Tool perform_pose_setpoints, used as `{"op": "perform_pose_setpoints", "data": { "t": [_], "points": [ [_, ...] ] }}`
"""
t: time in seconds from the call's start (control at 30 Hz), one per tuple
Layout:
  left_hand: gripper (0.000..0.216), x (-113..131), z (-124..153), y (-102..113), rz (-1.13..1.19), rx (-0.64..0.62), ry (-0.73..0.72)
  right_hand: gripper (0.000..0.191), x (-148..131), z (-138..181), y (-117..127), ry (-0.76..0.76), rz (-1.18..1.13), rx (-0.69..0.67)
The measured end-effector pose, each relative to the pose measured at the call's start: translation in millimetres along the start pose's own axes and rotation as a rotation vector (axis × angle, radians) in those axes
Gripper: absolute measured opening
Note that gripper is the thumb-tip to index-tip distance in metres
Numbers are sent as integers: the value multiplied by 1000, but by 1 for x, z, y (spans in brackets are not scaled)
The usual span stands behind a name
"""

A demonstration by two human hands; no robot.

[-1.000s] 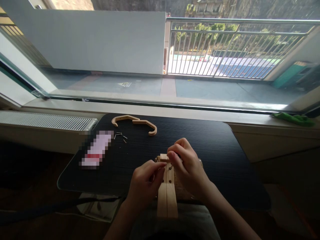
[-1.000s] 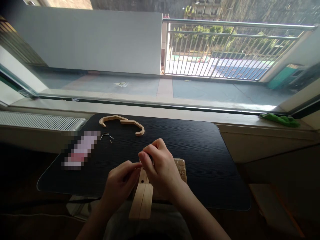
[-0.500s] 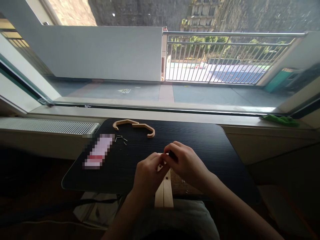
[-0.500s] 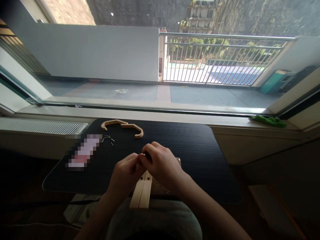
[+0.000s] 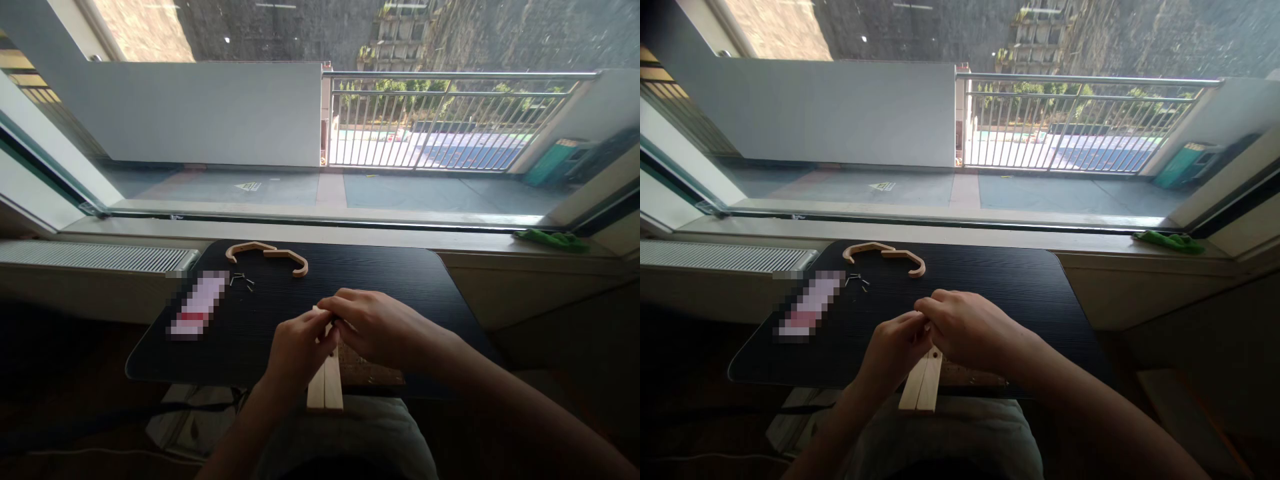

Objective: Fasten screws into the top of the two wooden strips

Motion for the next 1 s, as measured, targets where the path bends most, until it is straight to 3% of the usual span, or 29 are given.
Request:
{"op": "perform_pose_setpoints", "data": {
  "t": [0.1, 0.5, 0.9, 1.0],
  "points": [
    [14, 1, -2, -1, 19, -40, 19, 12, -1, -1, 6, -10, 73, -122],
    [19, -7, -4, 0, 291, -217, 224, 7, 5, -10, 13, -58, 212, -249],
    [11, -10, -5, -5, 327, -140, 231, 17, 3, -17, 13, -185, 331, -241],
    [20, -8, -8, -6, 281, -153, 222, 22, 2, -20, 13, -207, 350, -235]
  ]
}}
Point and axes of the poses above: each hand's wrist, its own z-axis away from the middle knuckle, its own y-axis out of the back of the hand, x = y × z, the point moved 3 cm from there along -z, towards the middle knuckle, and after that the axes turned 4 degrees about x, right-handed, at the moved point
